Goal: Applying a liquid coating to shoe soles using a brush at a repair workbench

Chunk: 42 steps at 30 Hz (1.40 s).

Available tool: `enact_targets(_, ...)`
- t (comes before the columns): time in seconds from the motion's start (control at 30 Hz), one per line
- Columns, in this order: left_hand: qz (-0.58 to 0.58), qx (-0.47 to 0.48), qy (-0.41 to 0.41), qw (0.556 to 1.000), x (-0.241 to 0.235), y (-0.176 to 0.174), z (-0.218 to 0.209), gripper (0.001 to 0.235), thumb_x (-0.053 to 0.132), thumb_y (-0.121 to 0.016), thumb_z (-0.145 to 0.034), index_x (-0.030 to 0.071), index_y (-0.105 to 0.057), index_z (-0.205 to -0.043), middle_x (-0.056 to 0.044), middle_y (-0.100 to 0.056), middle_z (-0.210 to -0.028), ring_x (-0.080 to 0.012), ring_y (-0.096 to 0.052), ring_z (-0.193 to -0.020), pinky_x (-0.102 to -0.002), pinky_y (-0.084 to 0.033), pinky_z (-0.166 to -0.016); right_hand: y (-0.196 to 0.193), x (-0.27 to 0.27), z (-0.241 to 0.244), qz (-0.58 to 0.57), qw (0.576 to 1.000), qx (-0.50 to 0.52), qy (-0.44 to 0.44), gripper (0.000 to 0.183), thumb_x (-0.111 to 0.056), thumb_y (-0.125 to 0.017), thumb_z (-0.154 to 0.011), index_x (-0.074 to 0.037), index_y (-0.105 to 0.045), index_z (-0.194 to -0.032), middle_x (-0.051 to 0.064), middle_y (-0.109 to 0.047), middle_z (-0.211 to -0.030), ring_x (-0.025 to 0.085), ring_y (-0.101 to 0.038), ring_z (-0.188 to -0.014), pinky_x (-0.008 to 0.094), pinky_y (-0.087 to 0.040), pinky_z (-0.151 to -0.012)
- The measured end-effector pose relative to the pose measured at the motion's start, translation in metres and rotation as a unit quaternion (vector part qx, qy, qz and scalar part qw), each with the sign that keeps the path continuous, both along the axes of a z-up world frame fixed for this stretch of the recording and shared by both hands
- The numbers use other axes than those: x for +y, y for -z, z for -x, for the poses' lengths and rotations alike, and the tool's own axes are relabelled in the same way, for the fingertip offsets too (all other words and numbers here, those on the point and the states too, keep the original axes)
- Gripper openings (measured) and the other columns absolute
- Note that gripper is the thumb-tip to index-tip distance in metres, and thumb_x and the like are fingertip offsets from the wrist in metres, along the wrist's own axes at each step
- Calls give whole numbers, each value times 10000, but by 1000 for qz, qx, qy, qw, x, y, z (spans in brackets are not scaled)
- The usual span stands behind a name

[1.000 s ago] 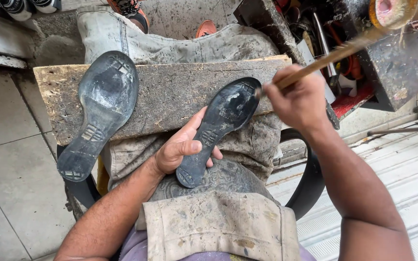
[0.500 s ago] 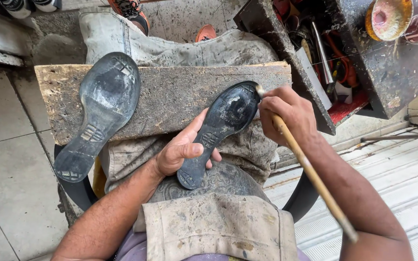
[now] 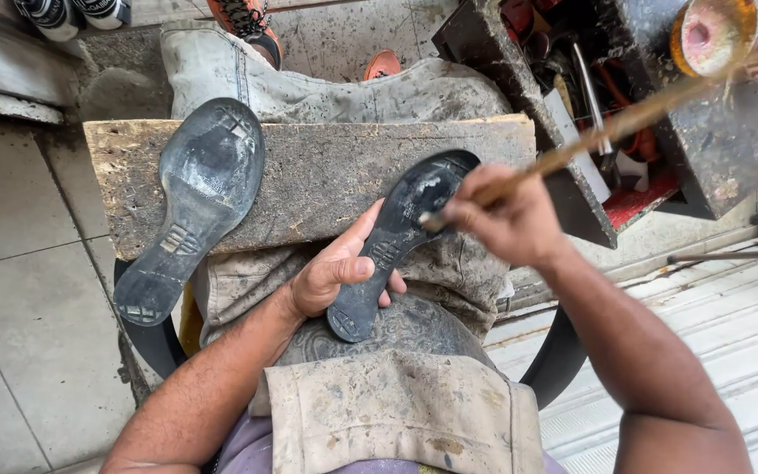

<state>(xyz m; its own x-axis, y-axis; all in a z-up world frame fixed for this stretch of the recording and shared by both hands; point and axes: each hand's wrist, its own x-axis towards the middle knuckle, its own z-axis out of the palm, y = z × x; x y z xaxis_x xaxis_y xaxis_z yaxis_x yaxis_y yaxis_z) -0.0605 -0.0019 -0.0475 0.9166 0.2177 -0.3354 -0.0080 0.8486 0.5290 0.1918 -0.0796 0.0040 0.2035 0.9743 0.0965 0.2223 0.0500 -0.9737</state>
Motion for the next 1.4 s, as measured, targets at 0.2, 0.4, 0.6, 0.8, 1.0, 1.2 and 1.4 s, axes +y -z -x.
enact_targets(0.2, 0, 1, 5, 1000, 1, 0, -1, 1074, 408, -711, -761, 235, -160, -1666, -306, -730, -913, -293, -769, -724, -309, -649, -610, 36, 16, -3, -83, 996, 17, 2, 214, 95, -812, -855, -26, -635, -856, 191, -744, -857, 275, -742, -749, 358, -596, -676)
enact_targets(0.4, 9, -7, 0, 1000, -1, 3, 2, 1059, 410, -700, -784, 229, -147, -1669, -296, -737, -940, -285, -774, -742, -302, -651, -613, 41, 18, -53, -88, 995, -9, 40, 190, 174, -712, -956, 29, -591, -983, 223, -708, -843, 218, -667, -649, 287, -554, -536)
enact_targets(0.6, 4, -14, 1, 1000, 1, 5, 1, 1055, 405, -707, -794, 226, -144, -1667, -298, -738, -938, -291, -776, -750, -316, -657, -620, -1, 3, -42, 7, 999, -31, -37, 179, 141, -730, -882, -2, -650, -954, 180, -694, -807, 186, -624, -586, 268, -520, -496)
enact_targets(0.8, -4, -13, 4, 1000, 5, -8, -4, 1039, 401, -691, -804, 221, -145, -1669, -298, -738, -939, -296, -775, -743, -313, -659, -625, 11, -16, -4, -42, 998, -22, -30, 191, 137, -754, -793, -32, -669, -816, 139, -669, -688, 143, -544, -446, 235, -393, -363)
enact_targets(1.0, -70, 4, 44, 997, 13, -10, -4, 1042, 398, -685, -786, 209, -135, -1650, -346, -735, -947, -344, -779, -733, -370, -662, -615, -23, -37, -83, -19, 998, 0, 67, 216, 175, -747, -871, 52, -578, -926, 243, -673, -838, 143, -533, -520, 256, -412, -423)
enact_targets(1.2, -249, 157, 132, 947, 51, -57, -53, 923, 174, -763, -773, 159, -296, -1569, -146, -692, -1015, -199, -730, -750, -361, -649, -559, -71, -32, -178, -44, 908, -104, 404, 103, 51, -654, -978, -35, -600, -997, 173, -678, -866, 203, -699, -628, 279, -643, -559)
enact_targets(1.4, -583, 304, 197, 727, 89, -54, -101, 721, 462, -761, -743, 221, -613, -1407, -96, -773, -1030, -269, -725, -1000, -379, -497, -944, -36, -20, -252, 18, 896, -244, 372, 217, 127, -726, -912, -53, -629, -984, 107, -667, -881, 175, -704, -727, 270, -681, -610)
